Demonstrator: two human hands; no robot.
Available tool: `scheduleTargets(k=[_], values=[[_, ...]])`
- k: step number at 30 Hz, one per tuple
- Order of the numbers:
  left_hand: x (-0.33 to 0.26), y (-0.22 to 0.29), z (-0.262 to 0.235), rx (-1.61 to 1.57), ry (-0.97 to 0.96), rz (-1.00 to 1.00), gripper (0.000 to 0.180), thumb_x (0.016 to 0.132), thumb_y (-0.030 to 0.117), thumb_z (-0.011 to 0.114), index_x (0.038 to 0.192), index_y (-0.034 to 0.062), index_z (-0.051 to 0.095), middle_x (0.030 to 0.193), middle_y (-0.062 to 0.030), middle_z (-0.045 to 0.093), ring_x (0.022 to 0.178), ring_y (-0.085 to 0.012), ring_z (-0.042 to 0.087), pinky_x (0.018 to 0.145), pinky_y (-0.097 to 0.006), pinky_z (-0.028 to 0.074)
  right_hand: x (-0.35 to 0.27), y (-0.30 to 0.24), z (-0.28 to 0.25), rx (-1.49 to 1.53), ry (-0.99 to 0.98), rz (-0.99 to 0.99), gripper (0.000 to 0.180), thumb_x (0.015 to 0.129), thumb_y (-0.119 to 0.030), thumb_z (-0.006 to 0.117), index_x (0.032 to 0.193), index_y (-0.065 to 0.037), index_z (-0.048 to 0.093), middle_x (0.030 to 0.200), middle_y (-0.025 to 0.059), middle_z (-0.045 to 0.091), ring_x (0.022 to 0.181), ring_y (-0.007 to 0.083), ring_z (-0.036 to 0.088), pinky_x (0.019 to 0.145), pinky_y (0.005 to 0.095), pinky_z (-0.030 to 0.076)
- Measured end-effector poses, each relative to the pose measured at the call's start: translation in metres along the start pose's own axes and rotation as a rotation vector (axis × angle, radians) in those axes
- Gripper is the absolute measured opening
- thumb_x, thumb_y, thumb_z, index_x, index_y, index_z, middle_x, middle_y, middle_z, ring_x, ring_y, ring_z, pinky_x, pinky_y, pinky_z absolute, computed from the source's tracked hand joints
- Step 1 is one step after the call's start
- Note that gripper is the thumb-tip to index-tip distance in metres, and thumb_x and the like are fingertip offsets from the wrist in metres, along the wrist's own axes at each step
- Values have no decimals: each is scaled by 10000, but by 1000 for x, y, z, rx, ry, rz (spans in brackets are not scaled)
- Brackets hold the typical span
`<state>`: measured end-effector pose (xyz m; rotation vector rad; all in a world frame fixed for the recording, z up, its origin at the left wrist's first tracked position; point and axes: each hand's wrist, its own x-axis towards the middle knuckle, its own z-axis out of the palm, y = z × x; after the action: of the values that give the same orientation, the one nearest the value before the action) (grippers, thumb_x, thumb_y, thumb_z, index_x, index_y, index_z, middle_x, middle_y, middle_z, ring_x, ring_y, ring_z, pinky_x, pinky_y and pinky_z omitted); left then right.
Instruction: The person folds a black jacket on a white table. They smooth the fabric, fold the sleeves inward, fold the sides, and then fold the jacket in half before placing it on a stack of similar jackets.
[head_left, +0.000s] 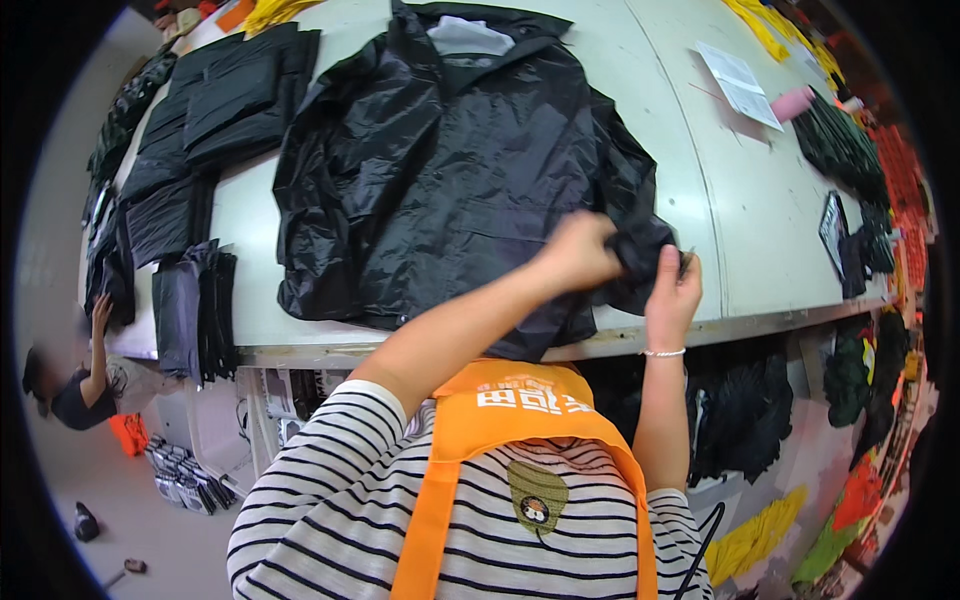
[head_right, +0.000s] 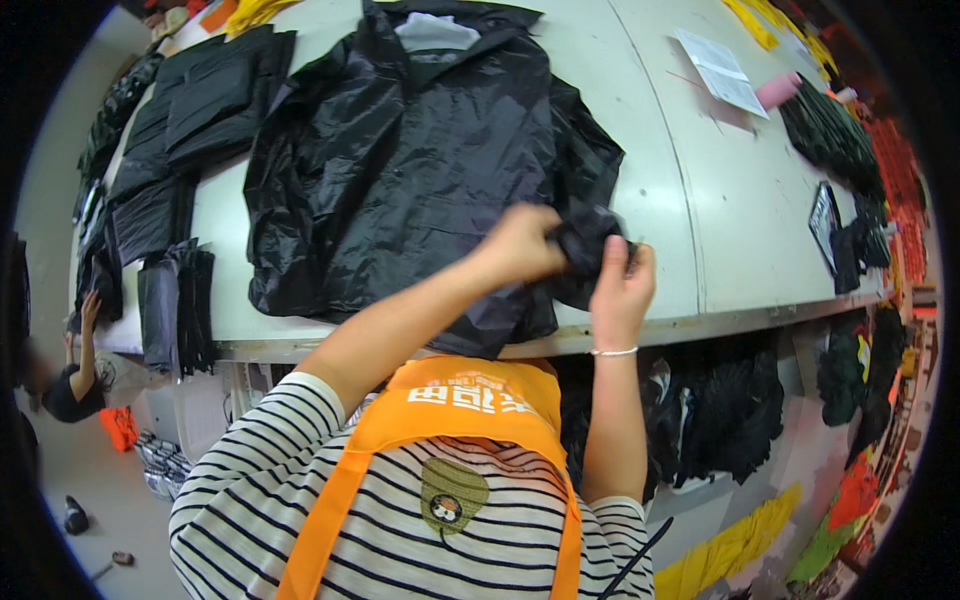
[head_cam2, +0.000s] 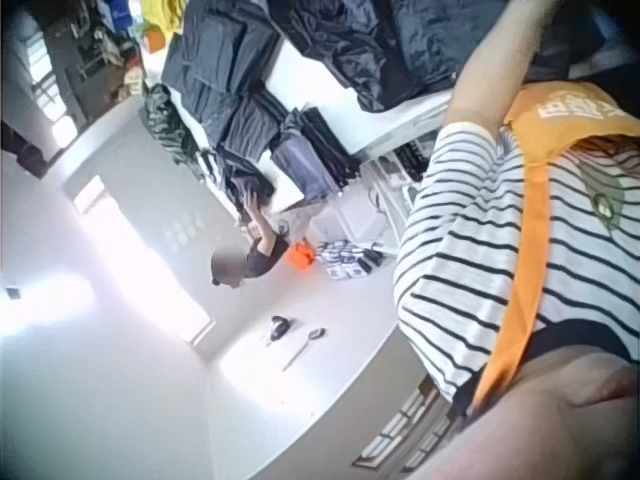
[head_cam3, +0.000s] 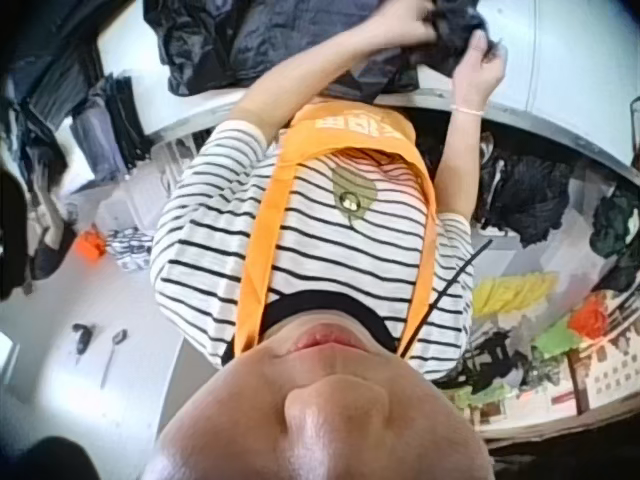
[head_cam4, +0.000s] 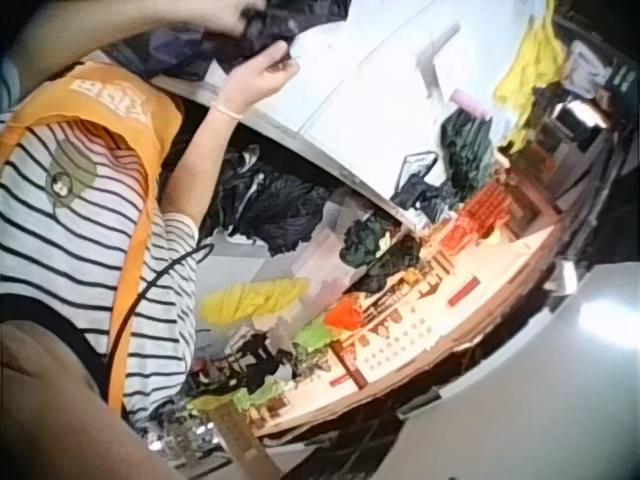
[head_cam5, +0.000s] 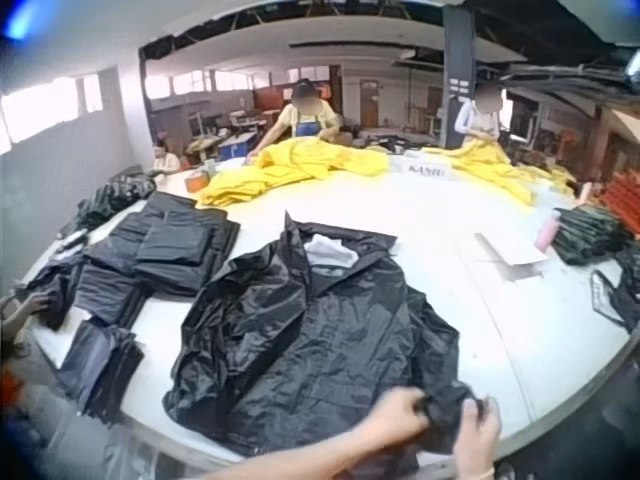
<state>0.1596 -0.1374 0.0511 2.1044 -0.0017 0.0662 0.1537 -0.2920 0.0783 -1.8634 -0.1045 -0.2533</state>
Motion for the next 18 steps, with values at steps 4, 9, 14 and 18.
scheduleTargets(k=[4, 9, 14, 18], values=[[24, -10, -17, 110, 362, -142, 88, 702, 98, 610, 780, 74, 642, 750, -196, 619, 762, -386, 612, 643, -427, 474, -54, -37, 32, -5, -417, -131, 196, 830, -94, 667, 893, -41, 490, 629, 71, 449, 515, 140, 438, 505, 277, 403], [-27, 32, -19, -607, -289, -97, 209, 741, 131, 733, 768, 28, 554, 604, 62, 372, 589, -36, 310, 496, -222, 302, 0, 9, 5, 108, 176, 0, 95, 859, -37, 588, 925, -11, 525, 672, 3, 512, 589, 67, 466, 538, 239, 411], [-52, 51, -12, -1262, -788, -223, 560, 786, 46, 689, 1280, 32, 425, 904, 15, 582, 758, -37, 515, 583, -188, 403, 12, 25, -17, 386, 11, 218, 69, 872, 11, 518, 935, -10, 539, 814, 23, 567, 718, 73, 532, 658, 203, 451], [-32, 22, -28, -1237, -594, -92, 664, 792, 14, 652, 1379, 58, 345, 1132, -48, 584, 913, -85, 587, 628, -190, 479, 1, -8, -42, 1036, -340, 599, 353, 898, -162, 543, 1187, 41, 536, 1101, 93, 630, 985, 188, 619, 862, 302, 486]])
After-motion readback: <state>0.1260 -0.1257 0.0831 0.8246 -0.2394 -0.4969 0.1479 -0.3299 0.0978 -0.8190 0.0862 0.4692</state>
